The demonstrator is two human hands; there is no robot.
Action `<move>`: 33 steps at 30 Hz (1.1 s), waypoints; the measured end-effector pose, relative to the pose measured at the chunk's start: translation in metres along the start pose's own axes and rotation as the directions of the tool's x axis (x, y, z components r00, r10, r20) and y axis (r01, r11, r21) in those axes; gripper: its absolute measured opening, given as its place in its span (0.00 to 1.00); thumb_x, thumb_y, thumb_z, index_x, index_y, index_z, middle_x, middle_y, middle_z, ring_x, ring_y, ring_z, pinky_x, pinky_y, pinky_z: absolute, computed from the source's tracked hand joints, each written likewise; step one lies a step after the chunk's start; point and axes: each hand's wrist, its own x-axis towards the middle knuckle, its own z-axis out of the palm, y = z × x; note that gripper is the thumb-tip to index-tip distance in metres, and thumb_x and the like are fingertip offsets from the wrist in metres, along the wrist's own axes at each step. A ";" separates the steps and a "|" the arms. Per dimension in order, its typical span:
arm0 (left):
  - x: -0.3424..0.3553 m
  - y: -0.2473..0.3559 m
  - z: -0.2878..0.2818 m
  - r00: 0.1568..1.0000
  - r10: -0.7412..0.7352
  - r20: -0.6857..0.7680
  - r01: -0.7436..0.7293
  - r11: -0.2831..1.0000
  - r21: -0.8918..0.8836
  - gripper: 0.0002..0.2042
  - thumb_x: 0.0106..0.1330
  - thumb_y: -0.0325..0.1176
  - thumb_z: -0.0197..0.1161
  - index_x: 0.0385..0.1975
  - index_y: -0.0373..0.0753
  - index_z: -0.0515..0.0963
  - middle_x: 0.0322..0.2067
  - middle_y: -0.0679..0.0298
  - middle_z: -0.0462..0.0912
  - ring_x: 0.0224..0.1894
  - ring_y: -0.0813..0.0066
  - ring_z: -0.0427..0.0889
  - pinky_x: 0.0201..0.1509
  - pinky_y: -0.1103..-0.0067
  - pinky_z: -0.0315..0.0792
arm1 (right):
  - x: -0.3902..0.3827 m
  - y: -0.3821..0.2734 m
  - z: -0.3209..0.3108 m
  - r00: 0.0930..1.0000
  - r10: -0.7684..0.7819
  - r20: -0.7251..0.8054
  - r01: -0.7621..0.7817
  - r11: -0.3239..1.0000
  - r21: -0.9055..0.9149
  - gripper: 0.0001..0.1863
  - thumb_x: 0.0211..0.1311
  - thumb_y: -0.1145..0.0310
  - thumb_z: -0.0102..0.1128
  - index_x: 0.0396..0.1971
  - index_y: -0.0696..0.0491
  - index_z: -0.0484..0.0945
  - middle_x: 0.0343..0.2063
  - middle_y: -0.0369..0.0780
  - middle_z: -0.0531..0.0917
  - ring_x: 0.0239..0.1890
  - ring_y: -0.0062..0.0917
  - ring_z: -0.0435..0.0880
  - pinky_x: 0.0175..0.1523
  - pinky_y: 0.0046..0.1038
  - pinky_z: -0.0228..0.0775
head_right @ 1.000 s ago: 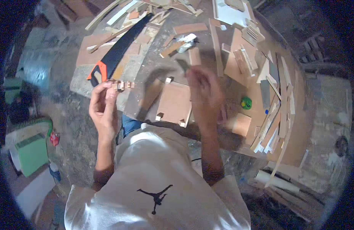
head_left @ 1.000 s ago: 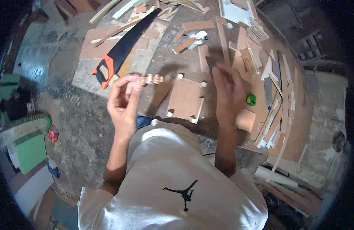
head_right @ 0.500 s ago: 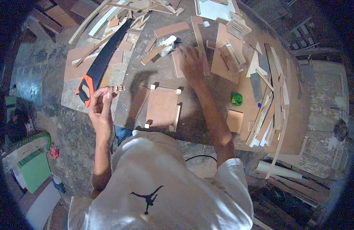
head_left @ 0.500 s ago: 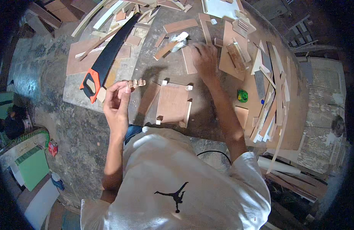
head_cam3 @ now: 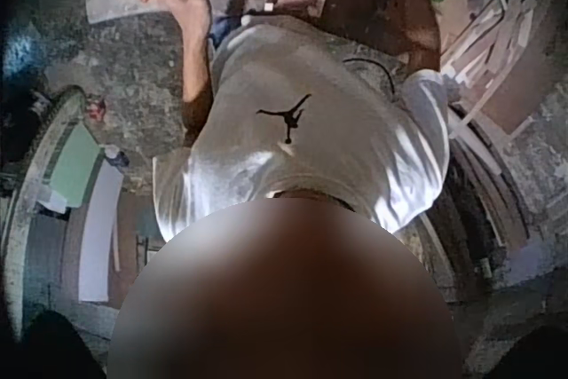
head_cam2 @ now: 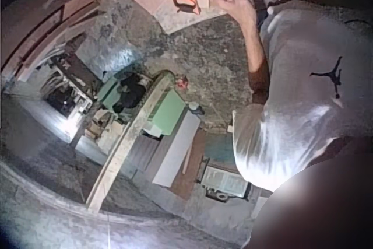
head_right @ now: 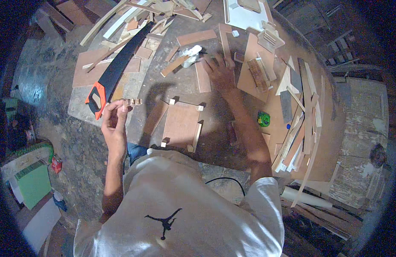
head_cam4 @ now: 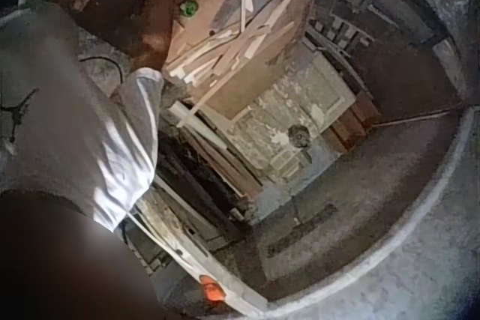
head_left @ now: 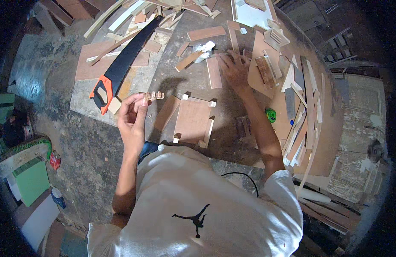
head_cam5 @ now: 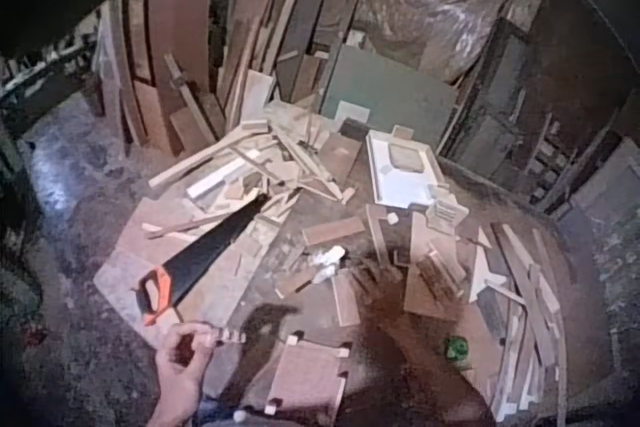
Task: Assembling small wooden components at a workbench in a workshop.
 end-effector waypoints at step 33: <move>-0.007 0.021 -0.011 0.999 0.044 -0.031 -0.050 0.974 -0.220 0.11 0.70 0.26 0.59 0.50 0.33 0.74 0.42 0.61 0.82 0.46 0.78 0.81 0.54 0.80 0.73 | 0.035 0.059 0.053 0.405 0.780 0.477 -0.821 0.080 0.566 0.13 0.57 0.61 0.69 0.36 0.54 0.86 0.32 0.36 0.87 0.36 0.21 0.83 0.46 0.25 0.74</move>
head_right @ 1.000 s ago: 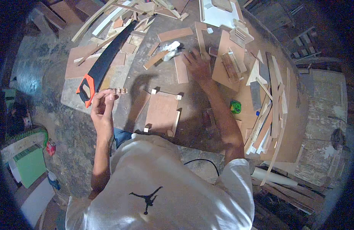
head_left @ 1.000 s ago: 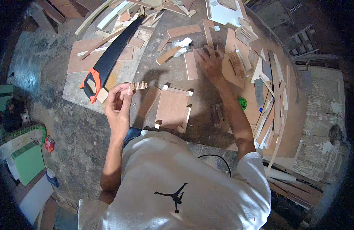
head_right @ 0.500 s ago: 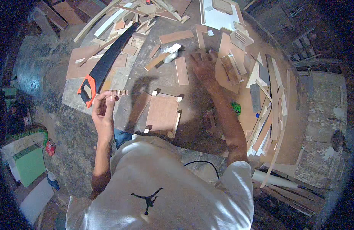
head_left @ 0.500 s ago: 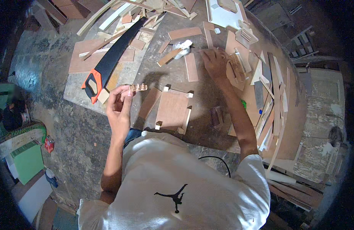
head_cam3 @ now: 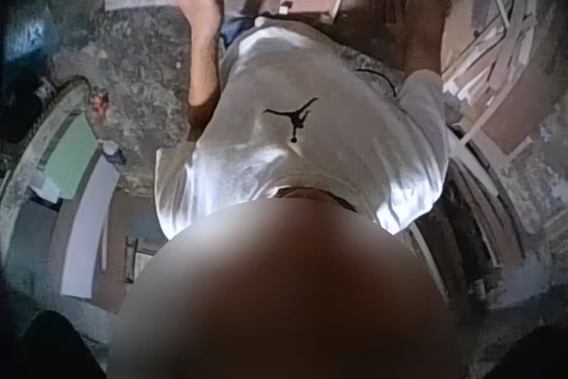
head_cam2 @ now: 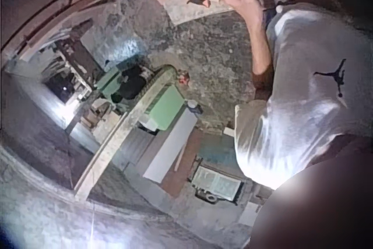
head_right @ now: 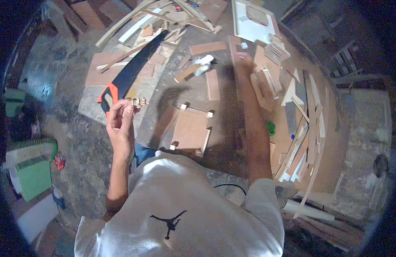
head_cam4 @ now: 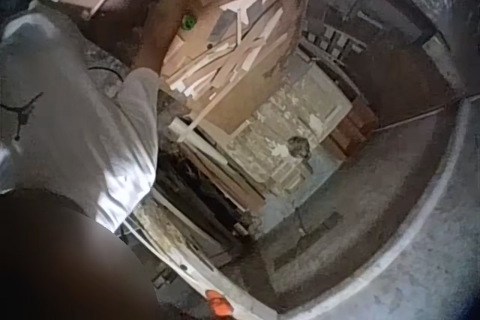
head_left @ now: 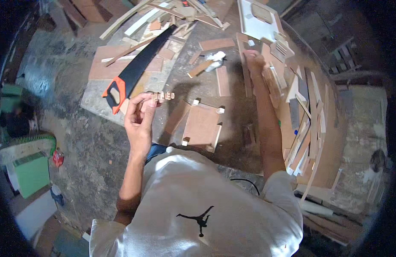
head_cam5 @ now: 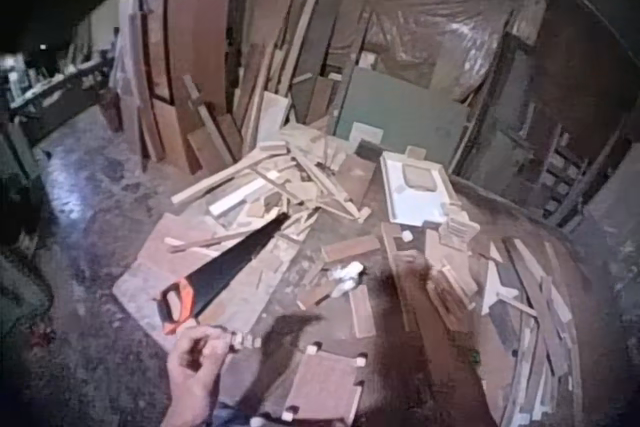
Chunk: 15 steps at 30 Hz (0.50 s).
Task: Assembling small wooden components at a workbench in a workshop.
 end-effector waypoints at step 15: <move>-0.018 0.034 -0.004 0.956 0.265 0.129 -0.228 0.942 -0.246 0.11 0.69 0.20 0.57 0.50 0.32 0.70 0.49 0.54 0.76 0.52 0.68 0.79 0.55 0.73 0.75 | -0.257 -0.245 -0.043 0.787 -0.484 0.381 0.268 0.826 0.495 0.13 0.60 0.73 0.64 0.46 0.54 0.82 0.43 0.39 0.85 0.47 0.26 0.81 0.54 0.29 0.71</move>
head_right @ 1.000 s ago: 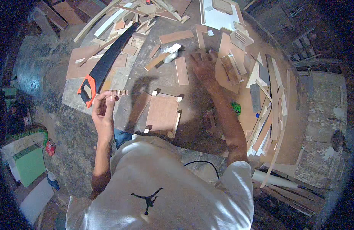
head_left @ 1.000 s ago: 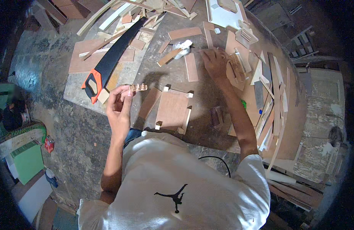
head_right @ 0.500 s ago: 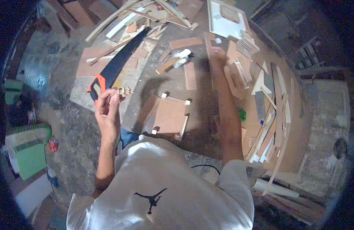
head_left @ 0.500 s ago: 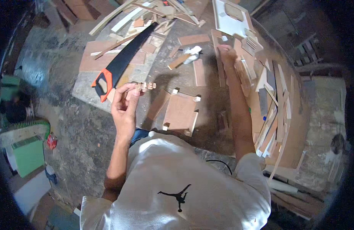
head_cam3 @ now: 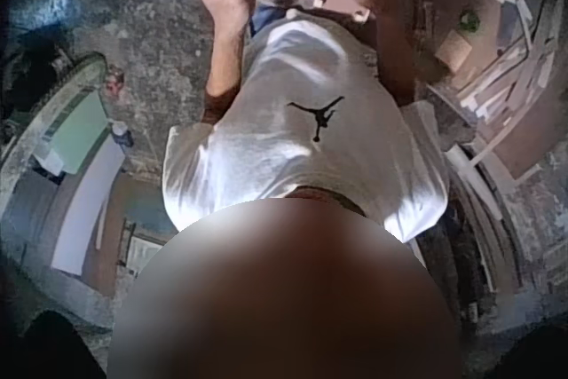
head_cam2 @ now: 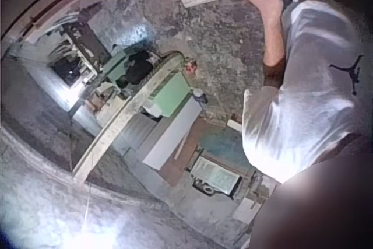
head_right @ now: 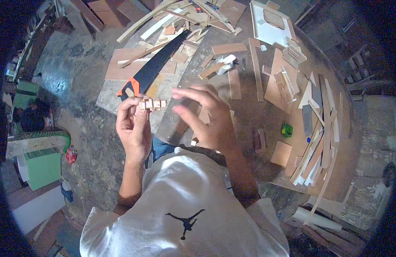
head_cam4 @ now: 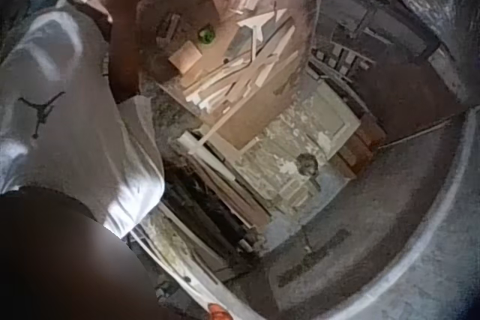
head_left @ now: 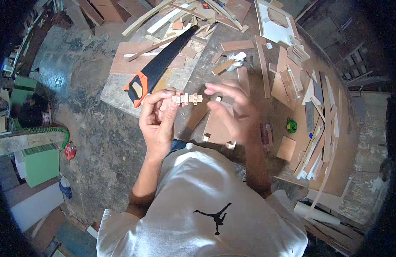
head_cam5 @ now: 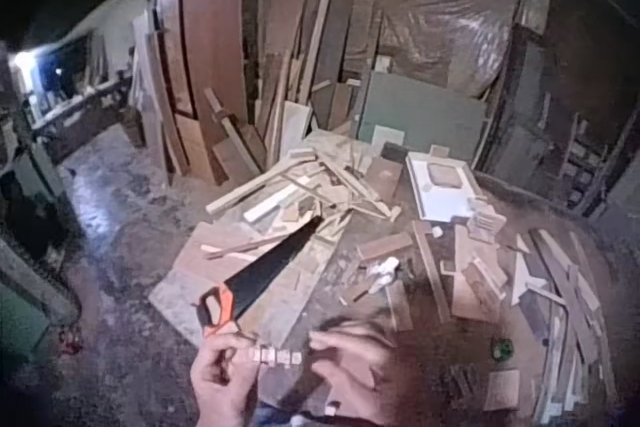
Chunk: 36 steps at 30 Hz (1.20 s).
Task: Assembling small wooden components at a workbench in a workshop.
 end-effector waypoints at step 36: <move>-0.011 0.026 0.005 0.920 -0.384 0.082 0.391 0.877 -0.281 0.12 0.69 0.28 0.61 0.50 0.36 0.73 0.47 0.60 0.78 0.48 0.76 0.78 0.54 0.80 0.72 | -0.026 -0.036 0.024 0.963 -0.173 -0.209 0.182 0.983 0.026 0.11 0.49 0.78 0.73 0.34 0.55 0.84 0.31 0.41 0.83 0.34 0.30 0.79 0.42 0.28 0.69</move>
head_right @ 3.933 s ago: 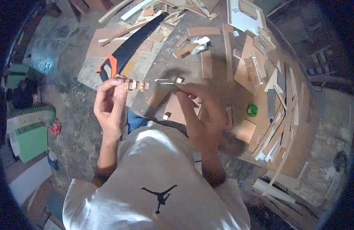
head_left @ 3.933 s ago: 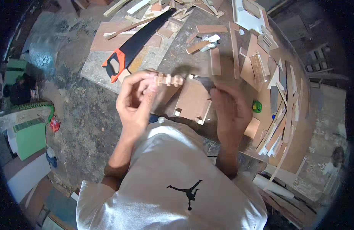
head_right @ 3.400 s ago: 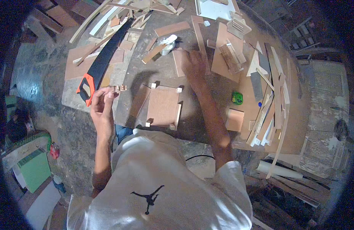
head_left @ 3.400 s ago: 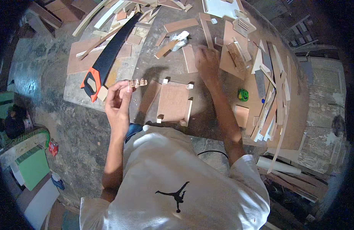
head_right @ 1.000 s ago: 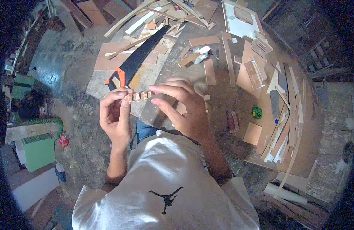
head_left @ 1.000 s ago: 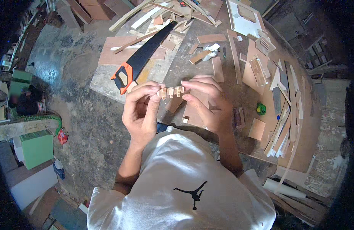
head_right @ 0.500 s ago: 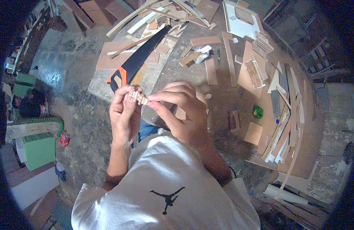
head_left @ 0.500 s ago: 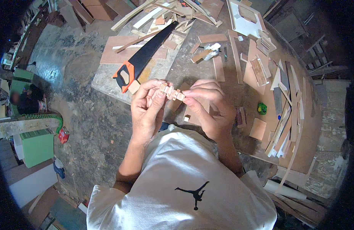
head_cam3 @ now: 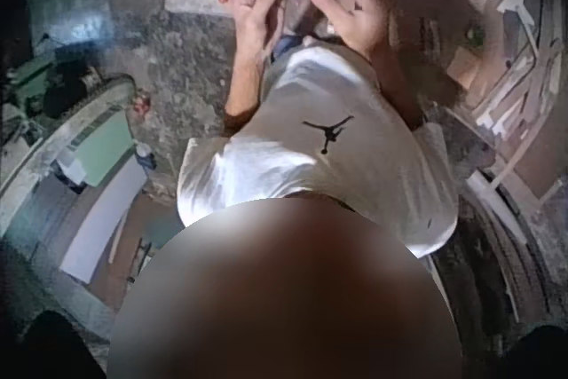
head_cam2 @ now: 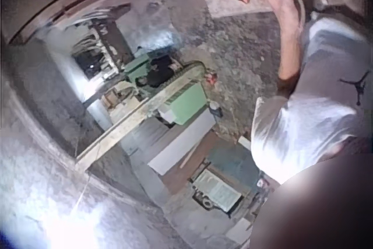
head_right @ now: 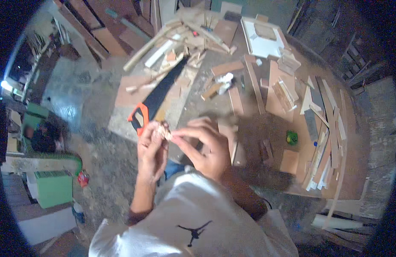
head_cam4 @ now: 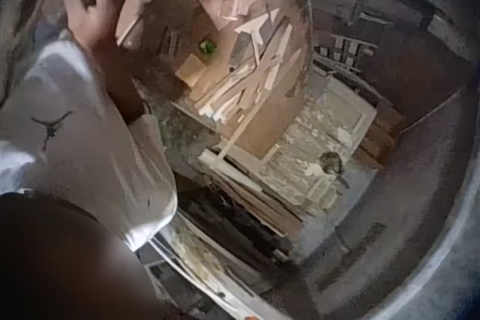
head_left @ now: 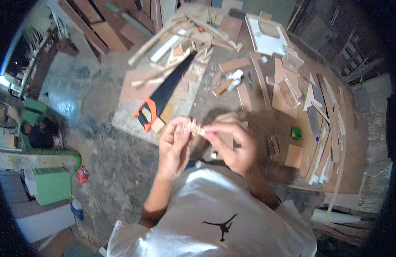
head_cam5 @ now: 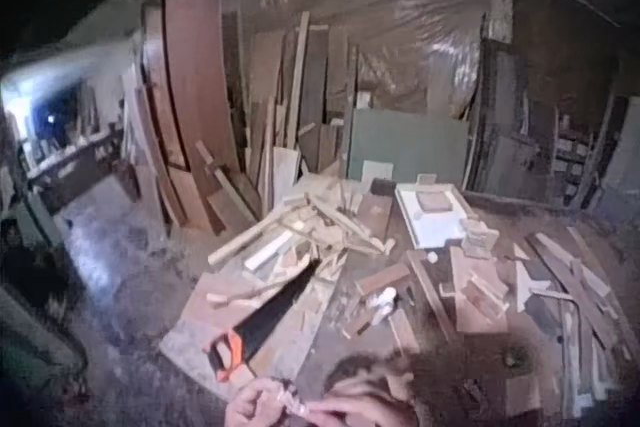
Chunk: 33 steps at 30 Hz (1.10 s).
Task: Assembling small wooden components at a workbench in a workshop.
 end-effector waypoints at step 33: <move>0.030 -0.040 0.001 0.996 0.071 -0.063 -0.038 0.905 0.423 0.10 0.69 0.25 0.60 0.48 0.34 0.74 0.44 0.62 0.80 0.46 0.79 0.79 0.53 0.81 0.72 | -0.013 0.041 -0.030 0.931 0.353 -0.093 -0.362 0.926 -0.109 0.10 0.56 0.73 0.70 0.39 0.53 0.84 0.34 0.40 0.84 0.38 0.27 0.81 0.45 0.26 0.72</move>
